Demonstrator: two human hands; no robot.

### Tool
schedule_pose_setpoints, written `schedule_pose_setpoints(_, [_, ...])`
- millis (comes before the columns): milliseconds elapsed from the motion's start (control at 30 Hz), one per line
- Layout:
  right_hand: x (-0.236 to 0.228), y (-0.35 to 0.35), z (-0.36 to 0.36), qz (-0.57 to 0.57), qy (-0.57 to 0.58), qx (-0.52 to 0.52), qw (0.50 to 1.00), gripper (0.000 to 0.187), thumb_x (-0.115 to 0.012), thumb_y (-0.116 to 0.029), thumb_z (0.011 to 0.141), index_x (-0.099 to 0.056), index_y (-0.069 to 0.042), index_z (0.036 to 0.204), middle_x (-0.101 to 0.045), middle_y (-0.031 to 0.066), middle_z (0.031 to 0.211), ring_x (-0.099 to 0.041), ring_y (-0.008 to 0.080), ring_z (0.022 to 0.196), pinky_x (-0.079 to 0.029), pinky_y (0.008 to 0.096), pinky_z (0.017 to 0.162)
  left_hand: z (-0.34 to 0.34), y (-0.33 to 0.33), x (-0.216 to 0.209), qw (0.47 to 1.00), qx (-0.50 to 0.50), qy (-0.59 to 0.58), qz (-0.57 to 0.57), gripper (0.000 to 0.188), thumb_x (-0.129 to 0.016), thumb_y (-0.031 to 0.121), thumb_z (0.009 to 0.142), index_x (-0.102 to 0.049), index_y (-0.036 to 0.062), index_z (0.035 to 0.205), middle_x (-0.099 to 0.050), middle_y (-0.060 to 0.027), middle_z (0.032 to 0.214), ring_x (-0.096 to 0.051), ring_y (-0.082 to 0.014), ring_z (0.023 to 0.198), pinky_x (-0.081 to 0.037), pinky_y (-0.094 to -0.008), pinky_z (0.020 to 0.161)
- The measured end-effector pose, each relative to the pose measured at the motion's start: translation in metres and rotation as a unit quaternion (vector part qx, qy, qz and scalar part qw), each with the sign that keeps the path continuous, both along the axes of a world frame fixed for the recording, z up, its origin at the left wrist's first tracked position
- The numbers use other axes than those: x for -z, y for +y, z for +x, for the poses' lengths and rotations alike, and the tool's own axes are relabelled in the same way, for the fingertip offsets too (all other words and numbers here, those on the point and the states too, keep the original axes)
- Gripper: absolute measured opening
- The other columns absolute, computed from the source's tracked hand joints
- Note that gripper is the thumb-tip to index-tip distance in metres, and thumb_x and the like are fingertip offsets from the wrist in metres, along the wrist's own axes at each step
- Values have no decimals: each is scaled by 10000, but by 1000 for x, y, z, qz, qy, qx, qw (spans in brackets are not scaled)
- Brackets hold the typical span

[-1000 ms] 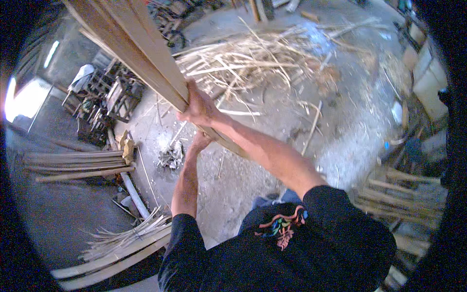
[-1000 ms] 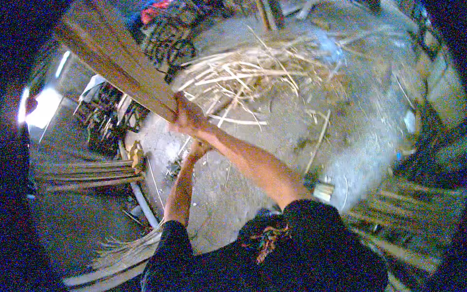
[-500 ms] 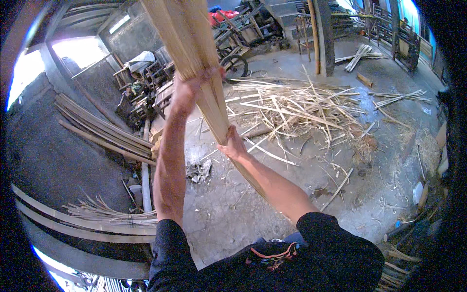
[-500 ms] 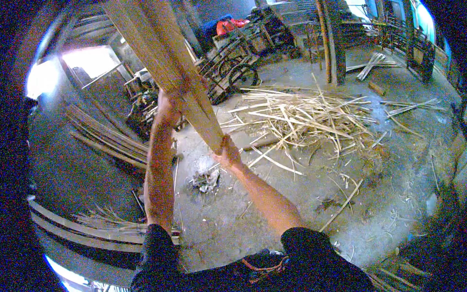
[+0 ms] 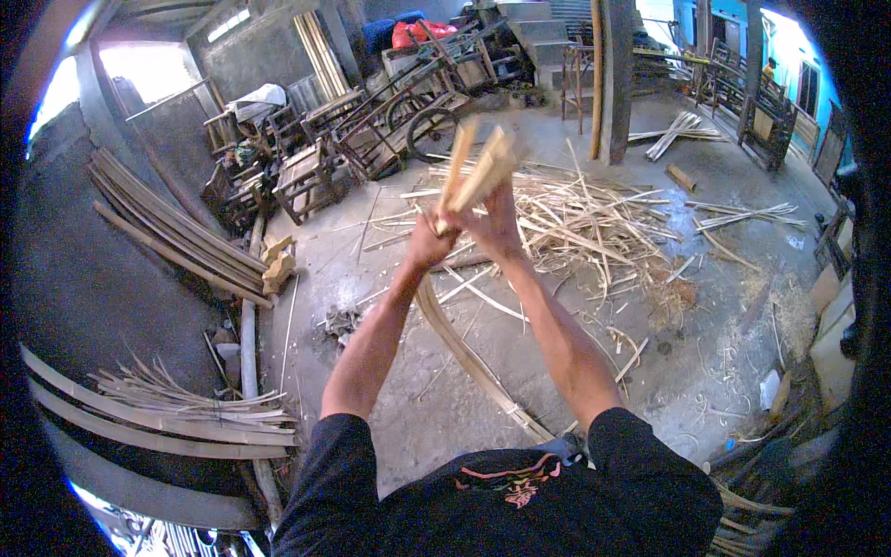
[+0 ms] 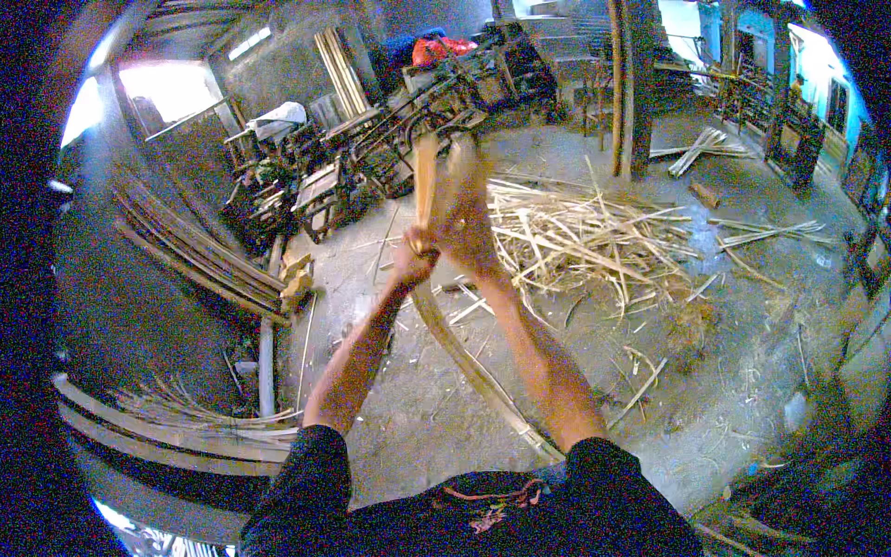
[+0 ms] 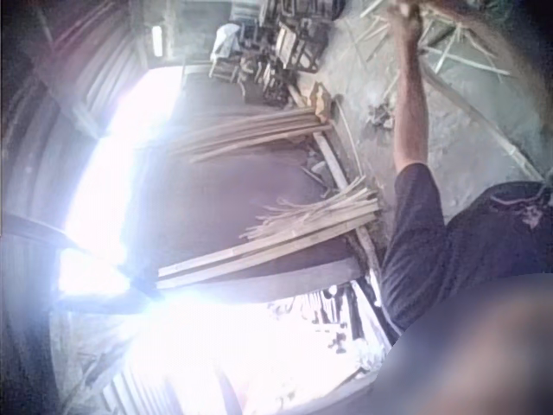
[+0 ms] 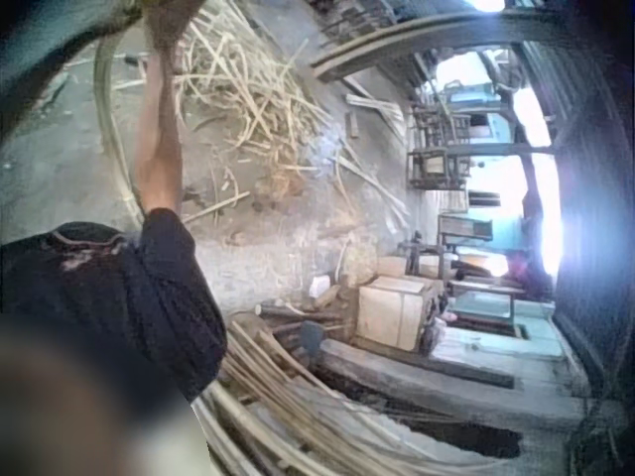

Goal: The person sits on the floor and aligns several long bamboo strips into a neat stack. They then stand, gather a larger bundle of bamboo strips, and carry it to a storage area.

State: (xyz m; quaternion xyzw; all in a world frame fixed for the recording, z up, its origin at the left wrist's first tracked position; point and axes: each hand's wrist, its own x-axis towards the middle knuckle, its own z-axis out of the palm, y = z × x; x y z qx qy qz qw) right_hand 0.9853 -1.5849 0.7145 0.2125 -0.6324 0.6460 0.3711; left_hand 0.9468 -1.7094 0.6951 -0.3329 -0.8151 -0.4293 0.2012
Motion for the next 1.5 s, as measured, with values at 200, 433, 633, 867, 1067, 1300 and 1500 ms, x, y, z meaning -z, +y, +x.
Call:
schedule_pose_setpoints(200, [19, 13, 28, -10, -41, -22, 999, 912, -727, -410, 607, -217, -35, 1264, -376, 136, 1205, -369, 259, 1120, -271, 356, 967, -14, 11, 29, 997, 68, -32, -29, 233, -572, 166, 716, -574, 33, 907, -601, -137, 764, -572, -218, 732, -441, -328, 704])
schedule_pose_setpoints(433, [-31, 21, -2, -82, 109, 19, 990, 1042, -747, -362, 598, -61, -81, 1331, -224, 194, 1318, -249, 282, 1221, -221, 450, 987, -62, -22, -105, 982, 88, -103, 131, 252, -597, 232, 733, -636, 45, 898, -630, -71, 834, -568, -158, 752, -433, -288, 679])
schedule_pose_setpoints(633, [139, -46, 32, 148, -352, 81, 921, 1155, -755, -425, 538, -2, -43, 1326, -151, 242, 1333, -190, 387, 1222, -193, 431, 1014, -69, -97, -175, 931, 211, -136, 265, 429, -580, 239, 760, -456, 19, 1107, -555, -115, 996, -539, -188, 858, -434, -312, 722])
schedule_pose_setpoints(867, [154, -116, 41, 246, -371, 100, 890, 1208, -790, -410, 454, -29, -65, 1327, -183, 227, 1311, -219, 389, 1209, -215, 517, 974, -122, -152, -218, 940, 201, -88, 262, 430, -555, 240, 773, -441, 25, 1128, -540, -106, 1019, -527, -187, 881, -423, -307, 741])
schedule_pose_setpoints(1067, [109, -135, 77, 267, -202, 102, 937, 1243, -795, -402, 425, -17, -62, 1332, -280, 173, 1288, -338, 340, 1144, -260, 478, 930, -145, -169, -220, 942, 185, -81, 270, 431, -533, 241, 785, -427, 31, 1145, -528, -99, 1040, -516, -186, 900, -413, -302, 758])
schedule_pose_setpoints(1300, [117, -168, 112, 163, -205, 78, 962, 857, -725, -229, 559, -245, -117, 1260, -497, 166, 1067, -535, 338, 895, -427, 392, 747, -157, -170, -213, 942, 179, -85, 270, 433, -508, 243, 798, -411, 38, 1166, -513, -90, 1063, -503, -185, 923, -401, -296, 777])
schedule_pose_setpoints(1500, [87, -109, 121, 144, -104, 233, 956, 570, -653, -124, 564, -386, -109, 1066, -546, 121, 816, -568, 298, 747, -449, 367, 650, -159, -179, -211, 947, 161, -74, 268, 435, -487, 244, 809, -398, 43, 1184, -500, -83, 1084, -492, -185, 942, -392, -291, 793])
